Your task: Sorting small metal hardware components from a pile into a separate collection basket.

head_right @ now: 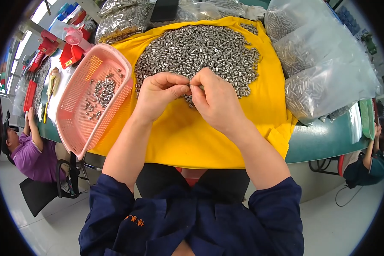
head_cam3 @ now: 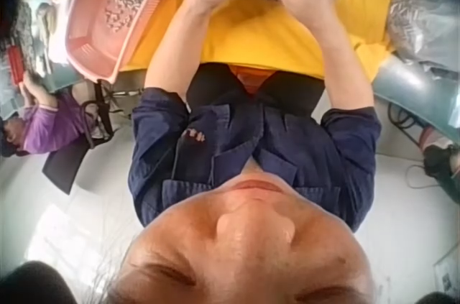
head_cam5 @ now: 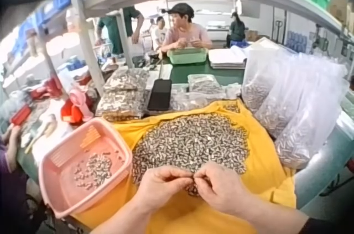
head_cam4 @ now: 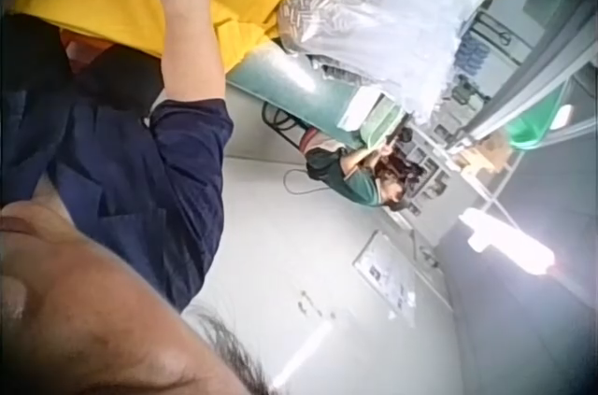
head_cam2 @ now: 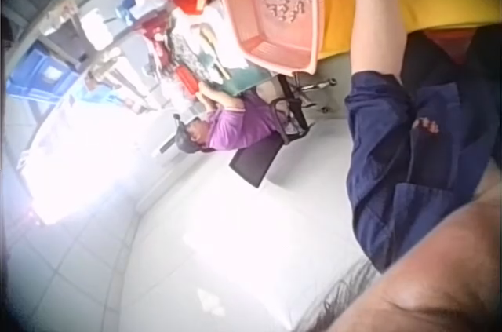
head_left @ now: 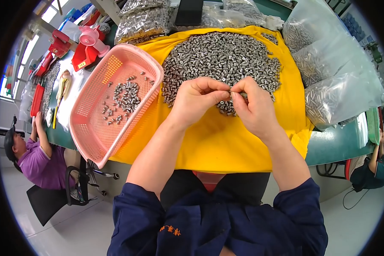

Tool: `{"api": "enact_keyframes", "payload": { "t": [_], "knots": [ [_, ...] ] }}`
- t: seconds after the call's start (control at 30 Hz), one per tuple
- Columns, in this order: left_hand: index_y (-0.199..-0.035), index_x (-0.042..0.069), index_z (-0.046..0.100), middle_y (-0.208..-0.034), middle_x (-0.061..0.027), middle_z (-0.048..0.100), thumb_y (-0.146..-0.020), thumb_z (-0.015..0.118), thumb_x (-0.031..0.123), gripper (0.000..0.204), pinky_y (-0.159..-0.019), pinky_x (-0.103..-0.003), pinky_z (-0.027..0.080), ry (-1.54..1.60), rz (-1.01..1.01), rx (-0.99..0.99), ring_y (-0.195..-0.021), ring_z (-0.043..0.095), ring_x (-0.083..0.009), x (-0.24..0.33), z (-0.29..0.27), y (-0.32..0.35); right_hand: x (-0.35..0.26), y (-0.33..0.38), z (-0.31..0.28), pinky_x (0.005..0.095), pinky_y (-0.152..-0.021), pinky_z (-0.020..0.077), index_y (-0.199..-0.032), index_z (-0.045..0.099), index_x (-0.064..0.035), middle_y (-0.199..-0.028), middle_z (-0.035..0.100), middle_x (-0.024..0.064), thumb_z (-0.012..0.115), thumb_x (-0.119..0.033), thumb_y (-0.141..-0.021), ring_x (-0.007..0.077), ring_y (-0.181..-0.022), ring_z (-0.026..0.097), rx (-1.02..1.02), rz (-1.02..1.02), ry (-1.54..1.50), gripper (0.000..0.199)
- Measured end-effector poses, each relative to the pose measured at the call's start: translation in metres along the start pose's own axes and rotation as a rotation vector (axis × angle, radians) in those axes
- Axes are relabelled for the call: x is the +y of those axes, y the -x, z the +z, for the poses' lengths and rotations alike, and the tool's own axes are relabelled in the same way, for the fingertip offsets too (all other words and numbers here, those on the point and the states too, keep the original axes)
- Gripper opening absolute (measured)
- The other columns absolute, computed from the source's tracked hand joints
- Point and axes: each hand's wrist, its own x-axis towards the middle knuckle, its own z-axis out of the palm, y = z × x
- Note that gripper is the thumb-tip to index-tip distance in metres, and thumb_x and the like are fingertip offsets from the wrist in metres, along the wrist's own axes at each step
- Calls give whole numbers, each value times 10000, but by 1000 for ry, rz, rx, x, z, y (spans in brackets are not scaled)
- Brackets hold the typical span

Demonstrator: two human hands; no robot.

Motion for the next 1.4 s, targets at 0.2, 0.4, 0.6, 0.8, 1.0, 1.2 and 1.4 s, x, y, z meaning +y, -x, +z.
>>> {"api": "enact_keyframes", "payload": {
  "t": [0.2, 0.4, 0.6, 0.8, 1.0, 1.2, 1.4],
  "knots": [
    [-863, -13, 576, -797, -50, 602, -738, 592, 12, 128, -671, -211, 468, -41, -9, -7, -731, 573, -100, 3, 1, -1, 2, -1, 0, 289, -496, 408, -811, 479, -39, -654, 542, 96, 511, -55, -748, 201, -525, 517, 6, 57, -53, 71],
    [-829, 9, 594, -759, -13, 593, -720, 616, 54, 119, -612, -189, 444, -79, -19, -25, -681, 537, -55, -2, -2, -3, 2, -1, 1, 249, -463, 377, -804, 497, -33, -613, 509, 70, 505, -40, -754, 132, -491, 466, 0, 47, -27, 51],
    [-811, 4, 604, -755, -20, 595, -715, 620, 56, 111, -614, -196, 444, -73, -6, -38, -676, 536, -60, -3, 2, -6, 1, -1, -2, 243, -451, 370, -796, 491, -23, -602, 507, 64, 505, -31, -758, 111, -477, 454, 9, 29, 9, 42],
    [-832, -7, 593, -789, -57, 604, -730, 589, -6, 102, -679, -216, 463, 101, 3, 71, -726, 570, -111, 6, -13, -2, -2, -6, -13, 231, -498, 400, -789, 486, -13, -634, 526, 64, 508, -36, -758, 105, -537, 492, 123, 67, -99, 44],
    [-848, 1, 564, -811, -72, 596, -722, 574, -59, 140, -704, -251, 477, 89, 7, -35, -757, 580, -143, -1, -3, -3, -7, -3, -14, 240, -519, 412, -789, 482, -14, -675, 537, 70, 501, -43, -748, 115, -560, 496, -8, 123, -203, 54],
    [-845, 1, 561, -833, -77, 592, -721, 563, -75, 146, -704, -255, 481, 84, 5, -40, -766, 577, -151, -1, -1, 0, -4, -3, -12, 247, -507, 414, -789, 482, -18, -676, 535, 68, 495, -37, -743, 133, -558, 509, -39, 64, -159, 51],
    [-819, -2, 584, -791, -47, 601, -711, 608, -36, 116, -687, -221, 472, 66, 17, -27, -736, 573, -107, 0, -1, 0, -6, -1, -8, 304, -521, 419, -764, 470, -26, -681, 533, 103, 499, -33, -727, 239, -585, 534, -33, 46, -66, 47]
  ]
}}
